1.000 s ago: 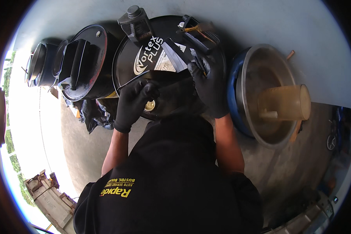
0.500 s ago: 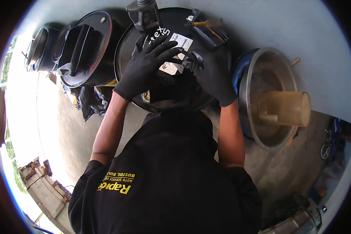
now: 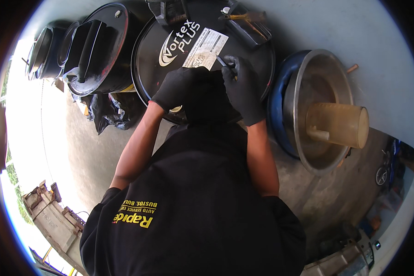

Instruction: The person uses a utility knife to cut a rectangular piece of black material placed on top of a large black barrel. After cutting, the person picks up a small colorful object and manipulates it with their hands.

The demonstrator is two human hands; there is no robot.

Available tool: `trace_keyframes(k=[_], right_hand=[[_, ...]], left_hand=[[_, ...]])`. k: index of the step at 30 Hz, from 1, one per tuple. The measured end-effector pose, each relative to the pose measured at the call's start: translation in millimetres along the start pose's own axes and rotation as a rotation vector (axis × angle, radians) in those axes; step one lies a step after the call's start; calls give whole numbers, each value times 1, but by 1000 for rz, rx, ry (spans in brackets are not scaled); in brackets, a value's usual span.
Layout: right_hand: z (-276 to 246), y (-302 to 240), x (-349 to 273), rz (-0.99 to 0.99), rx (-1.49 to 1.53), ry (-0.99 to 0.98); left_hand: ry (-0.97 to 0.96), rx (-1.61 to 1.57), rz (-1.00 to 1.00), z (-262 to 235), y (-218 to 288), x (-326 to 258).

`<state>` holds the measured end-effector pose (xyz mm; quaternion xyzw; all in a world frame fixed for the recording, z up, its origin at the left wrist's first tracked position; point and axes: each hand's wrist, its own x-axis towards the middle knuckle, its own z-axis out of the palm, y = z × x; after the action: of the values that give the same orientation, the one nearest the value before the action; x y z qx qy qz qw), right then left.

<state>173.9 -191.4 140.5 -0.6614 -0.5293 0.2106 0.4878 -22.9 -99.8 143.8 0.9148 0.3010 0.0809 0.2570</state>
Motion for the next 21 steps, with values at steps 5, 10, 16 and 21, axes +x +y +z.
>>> trace_keyframes(k=[5,10,16,21], right_hand=[[-26,-60,-15,438,173,-106],[-36,-67,-38,615,566,-183],[-49,-68,-54,617,798,-221],[-47,-69,-63,645,660,-184]], left_hand=[[-49,-102,-37,-7,-6,-5],[13,-136,-26,-3,1,-8],[-9,-86,-25,-3,5,-6],[28,-99,20,-3,4,-12]])
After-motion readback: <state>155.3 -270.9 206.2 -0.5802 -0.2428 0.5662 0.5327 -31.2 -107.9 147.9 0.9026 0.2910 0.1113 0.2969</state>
